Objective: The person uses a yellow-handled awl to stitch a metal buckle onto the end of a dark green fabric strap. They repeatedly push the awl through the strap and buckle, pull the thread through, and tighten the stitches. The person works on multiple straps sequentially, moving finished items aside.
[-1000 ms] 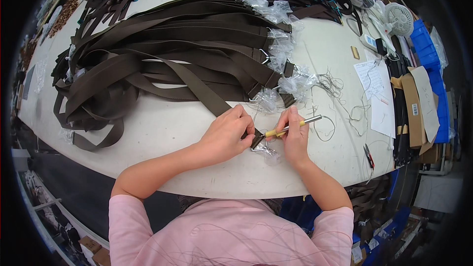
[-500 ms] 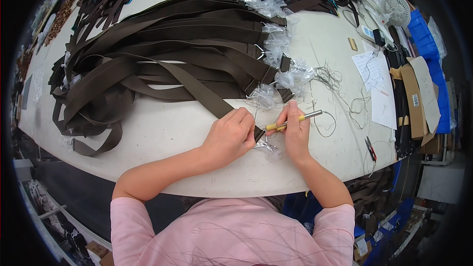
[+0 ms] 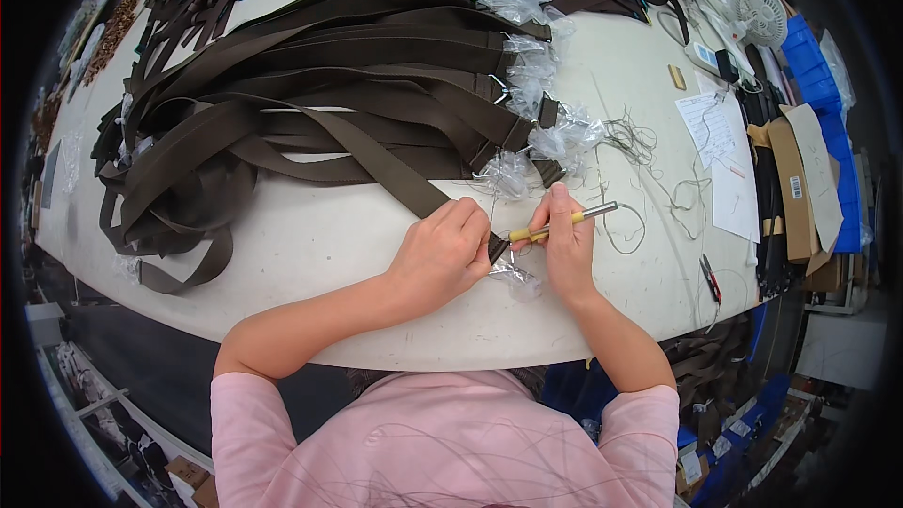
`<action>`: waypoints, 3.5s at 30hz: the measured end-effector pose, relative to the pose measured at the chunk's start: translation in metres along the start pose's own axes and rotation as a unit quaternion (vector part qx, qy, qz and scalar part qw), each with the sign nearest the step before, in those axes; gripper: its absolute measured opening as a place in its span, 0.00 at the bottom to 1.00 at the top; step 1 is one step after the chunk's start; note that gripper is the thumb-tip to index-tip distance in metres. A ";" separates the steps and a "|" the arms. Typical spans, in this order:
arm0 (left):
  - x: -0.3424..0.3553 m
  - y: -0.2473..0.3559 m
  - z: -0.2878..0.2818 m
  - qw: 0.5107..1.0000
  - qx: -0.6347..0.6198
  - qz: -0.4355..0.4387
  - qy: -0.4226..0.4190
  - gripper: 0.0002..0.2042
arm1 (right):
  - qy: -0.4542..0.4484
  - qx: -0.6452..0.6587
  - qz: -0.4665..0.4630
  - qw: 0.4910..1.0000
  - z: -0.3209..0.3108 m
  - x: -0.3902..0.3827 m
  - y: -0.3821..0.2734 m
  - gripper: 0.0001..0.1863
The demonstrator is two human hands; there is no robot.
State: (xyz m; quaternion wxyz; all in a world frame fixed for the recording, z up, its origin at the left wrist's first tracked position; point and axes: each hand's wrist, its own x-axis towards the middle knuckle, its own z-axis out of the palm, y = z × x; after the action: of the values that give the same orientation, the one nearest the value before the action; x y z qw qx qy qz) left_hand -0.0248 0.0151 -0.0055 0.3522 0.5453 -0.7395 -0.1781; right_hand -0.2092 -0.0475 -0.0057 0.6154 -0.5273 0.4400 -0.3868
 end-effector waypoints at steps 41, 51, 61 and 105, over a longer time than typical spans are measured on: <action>0.001 -0.023 -0.029 0.911 -0.340 -0.194 -0.128 0.05 | -0.033 0.021 0.019 0.999 0.014 -0.012 0.001 0.29; 0.002 -0.023 -0.029 0.911 -0.340 -0.197 -0.126 0.05 | -0.033 0.008 0.018 0.999 0.013 -0.011 0.001 0.30; 0.002 -0.021 -0.029 0.909 -0.341 -0.207 -0.123 0.05 | -0.039 0.010 0.027 0.999 0.012 -0.011 0.003 0.30; 0.026 -0.012 -0.004 0.980 -0.118 -0.104 -0.125 0.05 | 0.054 0.099 -0.003 0.994 -0.012 0.002 0.005 0.28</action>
State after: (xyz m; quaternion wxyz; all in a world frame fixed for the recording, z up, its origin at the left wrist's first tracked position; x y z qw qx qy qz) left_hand -0.0181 -0.0129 -0.0022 0.2986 0.5474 -0.6906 -0.3663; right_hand -0.2203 -0.0527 -0.0114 0.6385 -0.4439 0.4306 -0.4582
